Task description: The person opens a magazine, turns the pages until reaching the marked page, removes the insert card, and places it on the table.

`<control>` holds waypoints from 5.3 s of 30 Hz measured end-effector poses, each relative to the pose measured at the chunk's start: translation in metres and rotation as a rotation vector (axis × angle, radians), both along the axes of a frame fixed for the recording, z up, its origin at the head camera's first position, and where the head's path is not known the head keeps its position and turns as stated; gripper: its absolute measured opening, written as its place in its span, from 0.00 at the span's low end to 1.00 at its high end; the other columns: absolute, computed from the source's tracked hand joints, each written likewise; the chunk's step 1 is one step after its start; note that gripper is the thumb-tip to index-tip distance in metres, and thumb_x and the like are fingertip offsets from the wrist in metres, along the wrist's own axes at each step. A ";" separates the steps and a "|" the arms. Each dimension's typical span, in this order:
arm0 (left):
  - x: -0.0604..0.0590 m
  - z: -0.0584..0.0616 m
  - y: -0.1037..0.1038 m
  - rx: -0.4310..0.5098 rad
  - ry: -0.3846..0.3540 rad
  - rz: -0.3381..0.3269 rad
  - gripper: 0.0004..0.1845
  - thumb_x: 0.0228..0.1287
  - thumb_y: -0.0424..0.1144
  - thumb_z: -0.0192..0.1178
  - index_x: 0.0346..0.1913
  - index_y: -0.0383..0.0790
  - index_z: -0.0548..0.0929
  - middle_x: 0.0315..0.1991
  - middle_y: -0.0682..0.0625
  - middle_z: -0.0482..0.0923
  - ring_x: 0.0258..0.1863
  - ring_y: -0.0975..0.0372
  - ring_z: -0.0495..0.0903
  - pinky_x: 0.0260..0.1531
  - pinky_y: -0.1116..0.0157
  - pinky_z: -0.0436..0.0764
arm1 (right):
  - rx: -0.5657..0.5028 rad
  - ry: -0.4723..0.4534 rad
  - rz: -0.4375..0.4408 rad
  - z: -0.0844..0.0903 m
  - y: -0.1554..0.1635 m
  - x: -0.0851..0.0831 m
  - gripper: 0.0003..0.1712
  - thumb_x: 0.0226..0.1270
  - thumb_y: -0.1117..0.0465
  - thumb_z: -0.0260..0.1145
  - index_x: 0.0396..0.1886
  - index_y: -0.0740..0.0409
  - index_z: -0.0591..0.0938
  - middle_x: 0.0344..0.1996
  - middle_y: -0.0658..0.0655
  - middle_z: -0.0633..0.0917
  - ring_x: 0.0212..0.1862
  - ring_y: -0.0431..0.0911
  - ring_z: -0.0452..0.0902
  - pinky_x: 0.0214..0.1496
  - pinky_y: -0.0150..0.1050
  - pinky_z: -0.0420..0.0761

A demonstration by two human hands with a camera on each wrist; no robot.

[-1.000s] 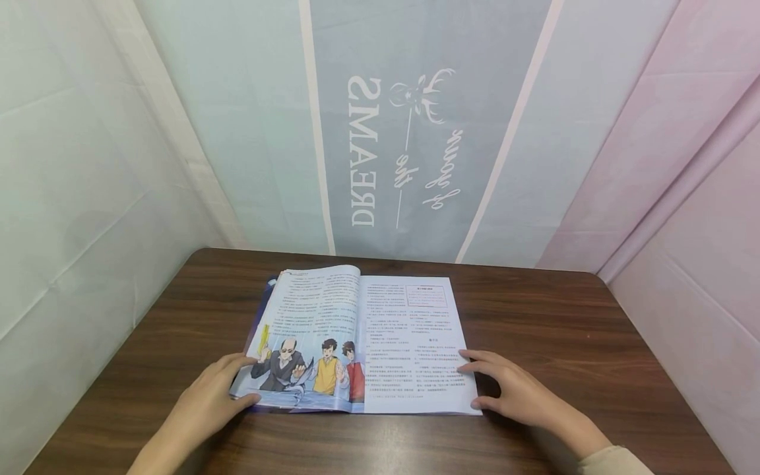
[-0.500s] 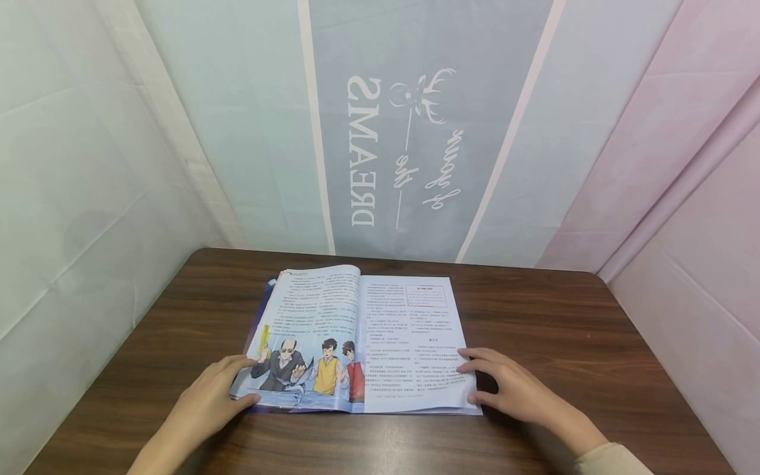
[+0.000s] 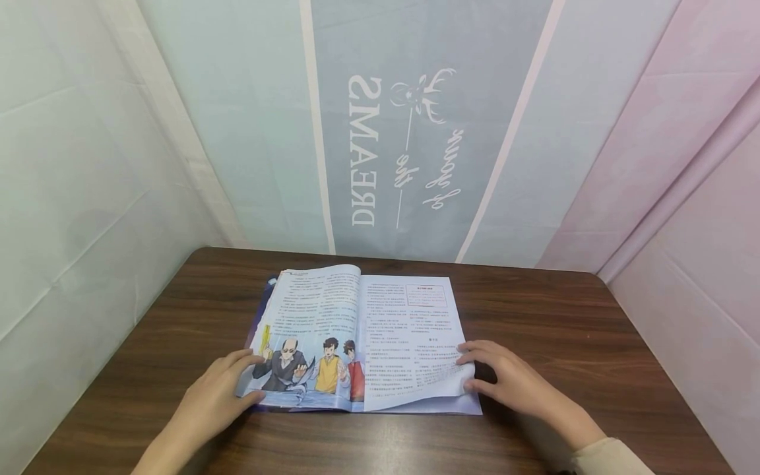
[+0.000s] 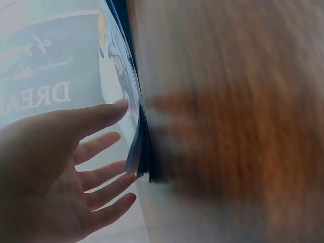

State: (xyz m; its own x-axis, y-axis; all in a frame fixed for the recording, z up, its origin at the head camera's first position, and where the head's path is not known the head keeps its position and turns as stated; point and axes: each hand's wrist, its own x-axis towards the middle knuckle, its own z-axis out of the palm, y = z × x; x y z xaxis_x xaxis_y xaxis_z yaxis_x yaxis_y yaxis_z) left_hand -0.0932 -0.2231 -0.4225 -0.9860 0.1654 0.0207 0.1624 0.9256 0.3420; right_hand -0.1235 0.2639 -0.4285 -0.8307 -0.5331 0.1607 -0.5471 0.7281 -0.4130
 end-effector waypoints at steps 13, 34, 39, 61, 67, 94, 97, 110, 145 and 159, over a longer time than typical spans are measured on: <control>0.000 0.016 0.049 0.191 0.052 -0.067 0.18 0.59 0.41 0.72 0.53 0.48 0.84 0.56 0.49 0.81 0.61 0.50 0.76 0.57 0.45 0.76 | -0.122 0.104 -0.019 0.015 -0.014 -0.008 0.19 0.53 0.60 0.79 0.46 0.46 0.84 0.56 0.50 0.82 0.59 0.50 0.76 0.63 0.40 0.74; -0.006 0.037 0.124 0.329 0.191 -0.325 0.20 0.60 0.44 0.71 0.56 0.54 0.82 0.54 0.61 0.81 0.57 0.65 0.78 0.55 0.59 0.80 | -0.304 0.197 0.035 0.047 -0.049 -0.016 0.22 0.51 0.62 0.80 0.45 0.45 0.82 0.57 0.50 0.81 0.64 0.50 0.70 0.70 0.24 0.58; -0.009 0.040 0.138 0.321 0.213 -0.385 0.22 0.61 0.46 0.71 0.58 0.51 0.81 0.53 0.61 0.80 0.46 0.67 0.79 0.46 0.64 0.82 | -0.279 0.227 0.014 0.056 -0.059 -0.016 0.21 0.51 0.59 0.80 0.45 0.45 0.82 0.58 0.49 0.81 0.65 0.50 0.70 0.70 0.36 0.64; -0.019 0.050 0.170 0.417 0.402 -0.455 0.25 0.59 0.36 0.72 0.60 0.47 0.79 0.56 0.54 0.81 0.57 0.61 0.79 0.54 0.63 0.81 | -0.271 0.276 0.036 0.076 -0.086 -0.015 0.21 0.52 0.59 0.80 0.45 0.48 0.83 0.59 0.51 0.80 0.67 0.53 0.68 0.67 0.58 0.68; -0.018 0.049 0.172 0.432 0.424 -0.440 0.23 0.59 0.31 0.70 0.59 0.46 0.81 0.54 0.53 0.82 0.54 0.61 0.81 0.51 0.63 0.82 | -0.262 0.283 0.033 0.077 -0.086 -0.013 0.24 0.51 0.58 0.81 0.48 0.50 0.83 0.61 0.51 0.79 0.68 0.54 0.67 0.67 0.58 0.67; -0.011 0.024 0.110 0.316 0.271 -0.083 0.41 0.59 0.28 0.69 0.74 0.42 0.62 0.63 0.44 0.75 0.46 0.58 0.82 0.37 0.62 0.84 | -0.212 0.300 -0.004 0.049 -0.052 0.002 0.26 0.53 0.60 0.79 0.53 0.49 0.82 0.60 0.50 0.80 0.63 0.51 0.73 0.60 0.50 0.73; -0.010 0.022 0.100 0.315 0.280 -0.059 0.44 0.57 0.26 0.70 0.74 0.42 0.60 0.62 0.44 0.75 0.45 0.59 0.82 0.37 0.62 0.84 | -0.190 0.299 -0.004 0.043 -0.047 0.003 0.24 0.54 0.60 0.78 0.52 0.48 0.83 0.58 0.49 0.80 0.61 0.50 0.74 0.59 0.51 0.74; -0.004 0.017 0.066 0.299 0.265 0.036 0.46 0.55 0.23 0.69 0.74 0.37 0.56 0.63 0.35 0.72 0.43 0.52 0.81 0.33 0.59 0.82 | -0.092 0.207 -0.011 0.019 -0.026 0.006 0.22 0.55 0.59 0.78 0.51 0.50 0.84 0.56 0.49 0.82 0.58 0.47 0.77 0.57 0.50 0.79; -0.003 -0.002 -0.012 0.069 0.035 -0.068 0.33 0.51 0.36 0.77 0.61 0.36 0.77 0.54 0.41 0.79 0.52 0.46 0.80 0.44 0.46 0.82 | 0.017 -0.134 -0.021 -0.007 0.008 0.013 0.28 0.54 0.55 0.79 0.57 0.44 0.81 0.66 0.51 0.75 0.65 0.54 0.71 0.61 0.58 0.73; -0.005 -0.007 -0.019 0.009 0.019 -0.101 0.32 0.50 0.42 0.77 0.58 0.35 0.79 0.62 0.35 0.72 0.60 0.39 0.72 0.51 0.39 0.77 | 0.053 -0.154 -0.021 -0.005 0.005 0.009 0.28 0.53 0.54 0.79 0.56 0.46 0.83 0.67 0.54 0.74 0.66 0.56 0.70 0.62 0.60 0.73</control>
